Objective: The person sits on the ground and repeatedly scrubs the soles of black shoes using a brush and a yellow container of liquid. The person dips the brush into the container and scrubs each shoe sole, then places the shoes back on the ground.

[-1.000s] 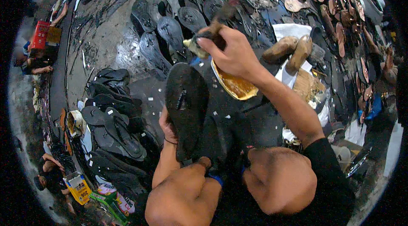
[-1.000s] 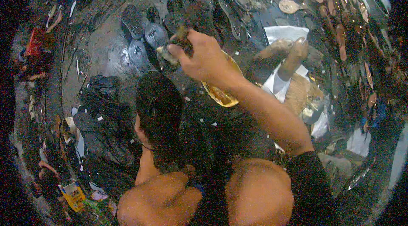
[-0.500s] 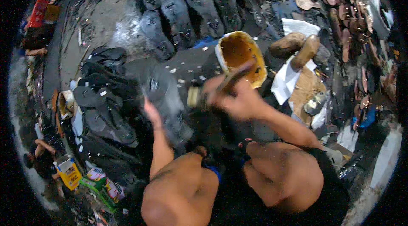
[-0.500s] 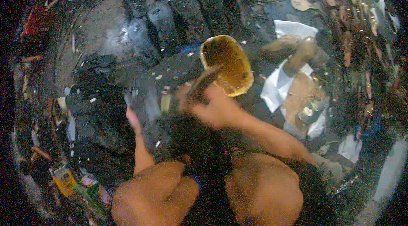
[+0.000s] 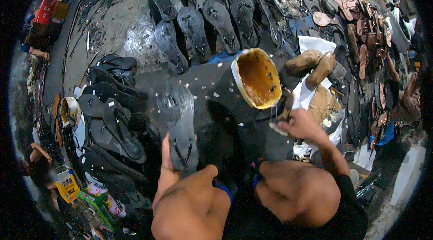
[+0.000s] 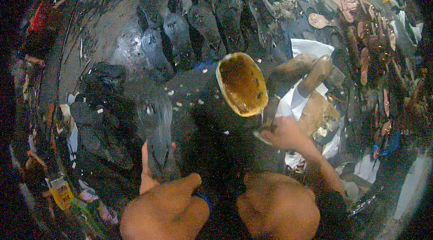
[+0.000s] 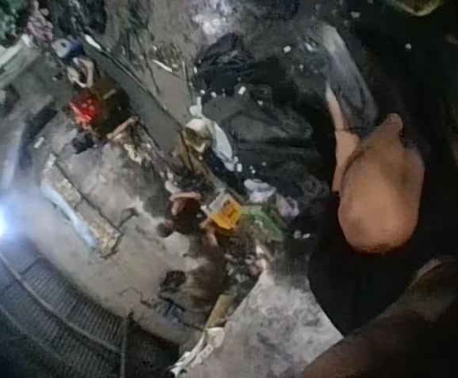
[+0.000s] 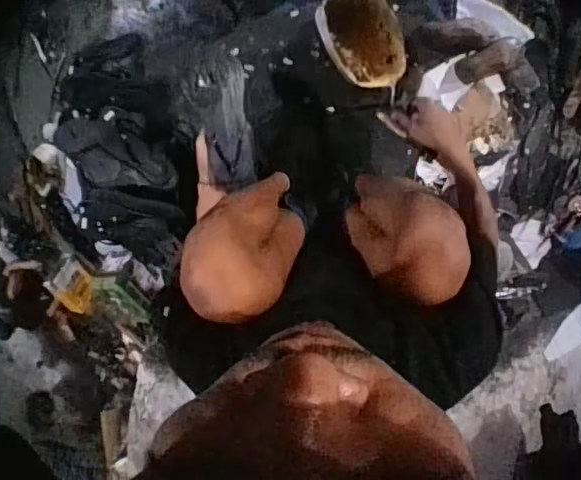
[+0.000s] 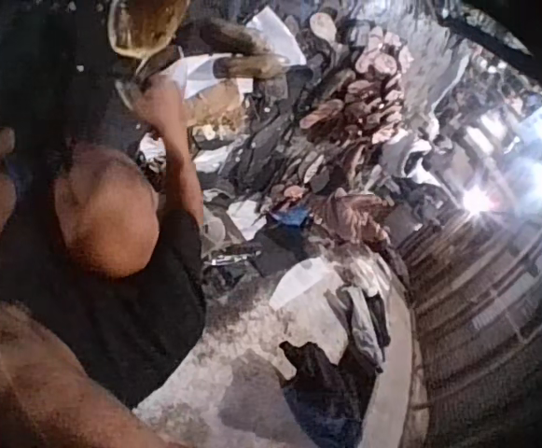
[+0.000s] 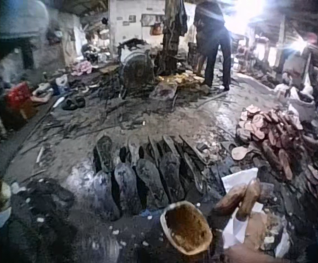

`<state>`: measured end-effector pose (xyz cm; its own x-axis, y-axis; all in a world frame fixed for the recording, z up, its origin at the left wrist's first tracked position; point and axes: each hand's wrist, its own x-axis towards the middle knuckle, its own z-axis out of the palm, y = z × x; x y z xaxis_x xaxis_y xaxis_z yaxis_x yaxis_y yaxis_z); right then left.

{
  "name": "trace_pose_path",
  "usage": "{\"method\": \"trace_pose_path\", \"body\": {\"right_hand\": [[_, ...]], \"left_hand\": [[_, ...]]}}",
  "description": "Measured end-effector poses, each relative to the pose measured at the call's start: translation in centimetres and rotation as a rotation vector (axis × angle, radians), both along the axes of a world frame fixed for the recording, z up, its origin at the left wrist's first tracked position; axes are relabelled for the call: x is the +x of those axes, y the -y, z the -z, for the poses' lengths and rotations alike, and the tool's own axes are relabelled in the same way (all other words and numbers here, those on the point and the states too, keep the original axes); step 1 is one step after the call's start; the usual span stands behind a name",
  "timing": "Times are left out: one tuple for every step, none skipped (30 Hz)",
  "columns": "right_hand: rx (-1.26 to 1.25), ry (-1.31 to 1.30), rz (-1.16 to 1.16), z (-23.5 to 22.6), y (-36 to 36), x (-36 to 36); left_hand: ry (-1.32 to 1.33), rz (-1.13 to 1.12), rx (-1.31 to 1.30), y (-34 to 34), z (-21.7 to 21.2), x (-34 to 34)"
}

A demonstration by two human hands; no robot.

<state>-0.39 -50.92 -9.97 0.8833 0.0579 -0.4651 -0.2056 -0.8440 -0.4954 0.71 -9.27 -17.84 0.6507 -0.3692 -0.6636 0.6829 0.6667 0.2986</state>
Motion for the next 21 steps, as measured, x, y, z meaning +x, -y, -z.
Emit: {"method": "trace_pose_path", "body": {"right_hand": [[0.189, -0.055, 0.068, -1.3, -0.3, 1.3], [0.371, -0.099, 0.136, -1.9, -0.9, 2.9], [0.702, 0.078, 0.289, -2.1, -2.2, 3.7], [0.792, 0.089, 0.337, -4.2, -4.1, 5.6], [0.931, 0.195, 0.365, -4.5, -6.2, 6.5], [1.103, 0.199, 0.346, -4.4, -8.4, 7.6], [1.001, 0.268, 0.254, -3.9, -9.6, 8.3], [1.055, 0.268, 0.134, -3.0, -11.5, 9.2], [0.93, 0.347, -0.076, -2.2, -12.6, 10.3], [0.884, 0.587, -0.118, -1.2, -13.5, 11.6], [0.995, 0.553, -0.038, -0.2, -13.5, 13.5], [1.108, 0.516, 0.043, 0.5, -13.1, 15.0], [1.041, 0.596, 0.002, 1.1, -13.2, 15.3], [0.943, 0.666, -0.106, 0.7, -13.4, 13.7], [0.859, 0.732, -0.226, -0.7, -13.7, 10.9], [0.756, 0.794, -0.339, -1.8, -13.3, 8.7], [0.753, 0.835, -0.341, -1.8, -12.9, 7.8], [0.753, 0.778, -0.361, -2.2, -12.6, 7.9], [0.752, 0.721, -0.382, -3.0, -12.1, 8.3], [0.777, 0.751, -0.263, -2.7, -11.9, 9.2], [0.816, 0.776, -0.14, -2.2, -11.9, 10.0]], "left_hand": [[-0.004, -0.065, 0.029, 1.1, -0.4, 1.1], [0.007, -0.128, 0.052, 2.4, -0.4, 2.8], [0.1, -0.086, 0.038, 3.3, -0.6, 4.4], [0.198, -0.055, 0.042, 3.6, -0.6, 5.8], [0.252, -0.035, 0.069, 4.0, 0.1, 7.3], [0.31, -0.015, 0.101, 4.3, 0.5, 8.4], [0.238, -0.057, 0.061, 7.2, -2.1, 9.3], [0.375, -0.071, 0.088, 8.6, -3.3, 9.1], [0.507, -0.082, 0.114, 9.6, -4.2, 8.9], [0.434, -0.087, 0.019, 9.6, -4.6, 8.9], [0.35, -0.089, -0.083, 9.8, -4.1, 8.9], [0.33, -0.082, -0.098, 9.7, -3.7, 8.8], [0.312, -0.087, -0.102, 9.3, -3.5, 8.5], [0.246, -0.111, -0.101, 8.6, -2.9, 8.9], [0.214, -0.184, -0.119, 8.1, -3.9, 9.4], [0.178, -0.249, -0.151, 8.2, -5.2, 9.8], [0.302, -0.199, -0.04, 7.0, -3.7, 10.0], [0.19, -0.164, -0.033, 6.5, -3.0, 10.7], [0.252, -0.194, -0.044, 6.4, -2.4, 10.5], [0.313, -0.219, -0.06, 7.1, -3.1, 10.3], [0.374, -0.244, -0.077, 7.6, -3.3, 10.3]]}}
